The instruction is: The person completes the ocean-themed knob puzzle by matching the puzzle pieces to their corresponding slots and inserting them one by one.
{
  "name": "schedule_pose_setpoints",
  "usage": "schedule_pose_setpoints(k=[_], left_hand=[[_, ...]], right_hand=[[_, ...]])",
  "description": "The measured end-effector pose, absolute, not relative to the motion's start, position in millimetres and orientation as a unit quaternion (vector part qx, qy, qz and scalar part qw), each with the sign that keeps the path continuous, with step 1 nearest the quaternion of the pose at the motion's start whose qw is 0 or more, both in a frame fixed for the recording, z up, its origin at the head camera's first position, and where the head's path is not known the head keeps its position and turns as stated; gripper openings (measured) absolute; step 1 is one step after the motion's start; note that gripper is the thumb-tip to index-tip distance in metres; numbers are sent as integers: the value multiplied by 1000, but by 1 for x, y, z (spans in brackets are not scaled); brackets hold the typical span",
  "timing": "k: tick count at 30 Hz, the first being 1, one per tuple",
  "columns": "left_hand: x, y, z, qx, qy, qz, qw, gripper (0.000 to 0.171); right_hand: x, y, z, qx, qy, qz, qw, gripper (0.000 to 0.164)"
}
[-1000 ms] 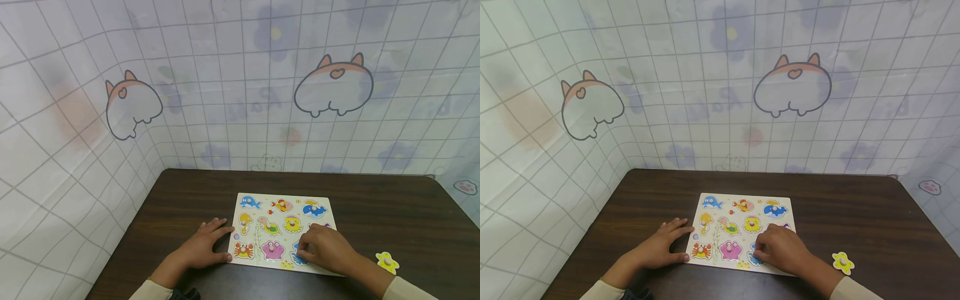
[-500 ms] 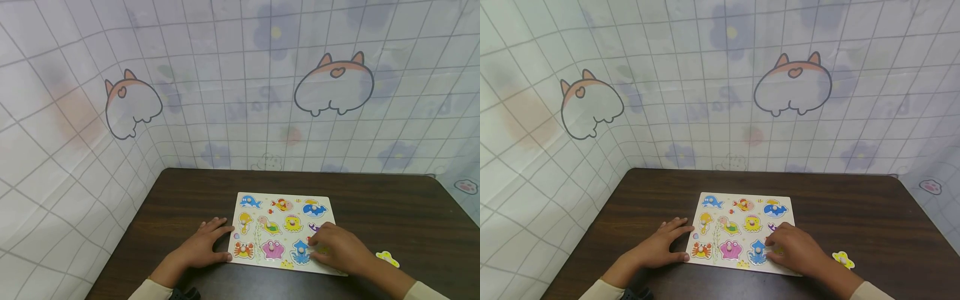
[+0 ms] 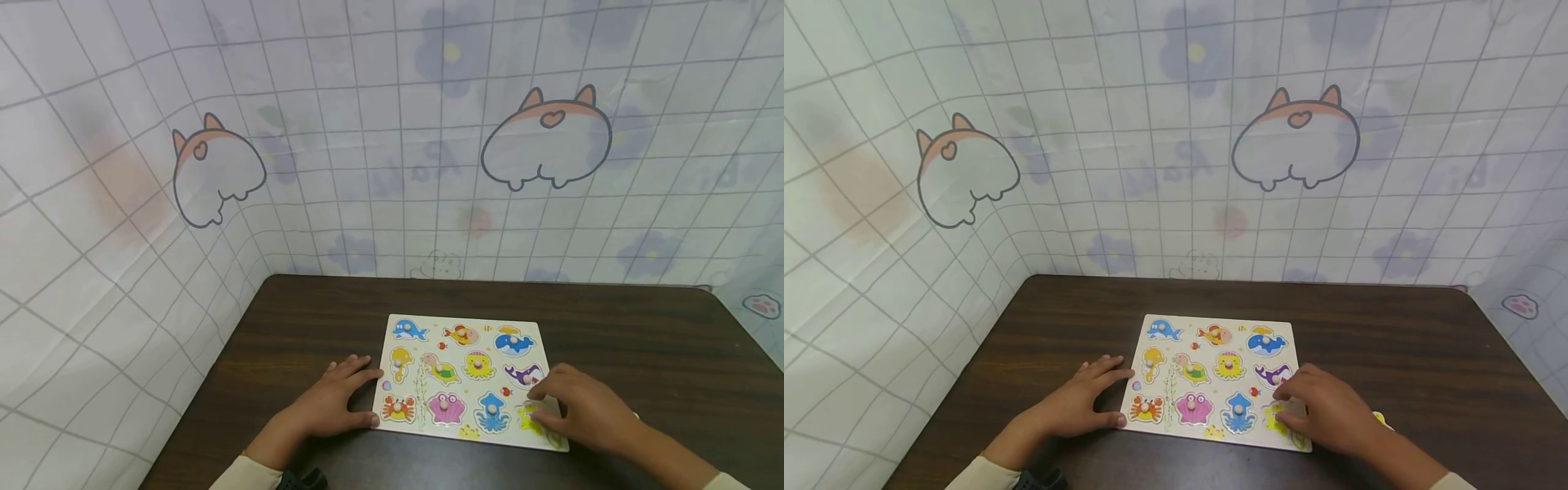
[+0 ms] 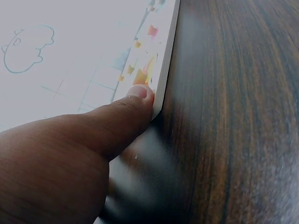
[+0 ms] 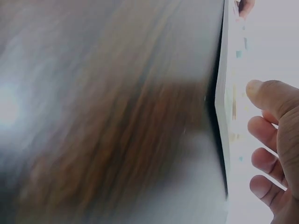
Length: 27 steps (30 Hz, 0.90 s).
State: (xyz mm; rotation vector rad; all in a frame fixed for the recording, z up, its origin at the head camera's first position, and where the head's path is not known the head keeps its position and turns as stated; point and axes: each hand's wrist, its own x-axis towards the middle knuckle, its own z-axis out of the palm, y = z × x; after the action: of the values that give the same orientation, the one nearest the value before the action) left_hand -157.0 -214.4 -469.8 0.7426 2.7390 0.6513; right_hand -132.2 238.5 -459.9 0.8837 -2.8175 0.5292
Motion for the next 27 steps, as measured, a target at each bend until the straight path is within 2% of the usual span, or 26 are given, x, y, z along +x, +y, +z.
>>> schedule_pose_setpoints(k=[3,10,15,27], left_hand=[[-157,-214,-469,254,934,223,116,79],[-155,-213,-466,252,935,222,116,78],[-155,-213,-466,250,935,224,115,78],[-156,-214,-469,242,938,215,121,79]], right_hand=[[-130,246,-460,279,-944,165,65,25],[-127,262,-460,269,-945,157,100,29],[-125,275,-461,244,-954,152,84,30],[-121,306,-469,249,-948,145,135,35]])
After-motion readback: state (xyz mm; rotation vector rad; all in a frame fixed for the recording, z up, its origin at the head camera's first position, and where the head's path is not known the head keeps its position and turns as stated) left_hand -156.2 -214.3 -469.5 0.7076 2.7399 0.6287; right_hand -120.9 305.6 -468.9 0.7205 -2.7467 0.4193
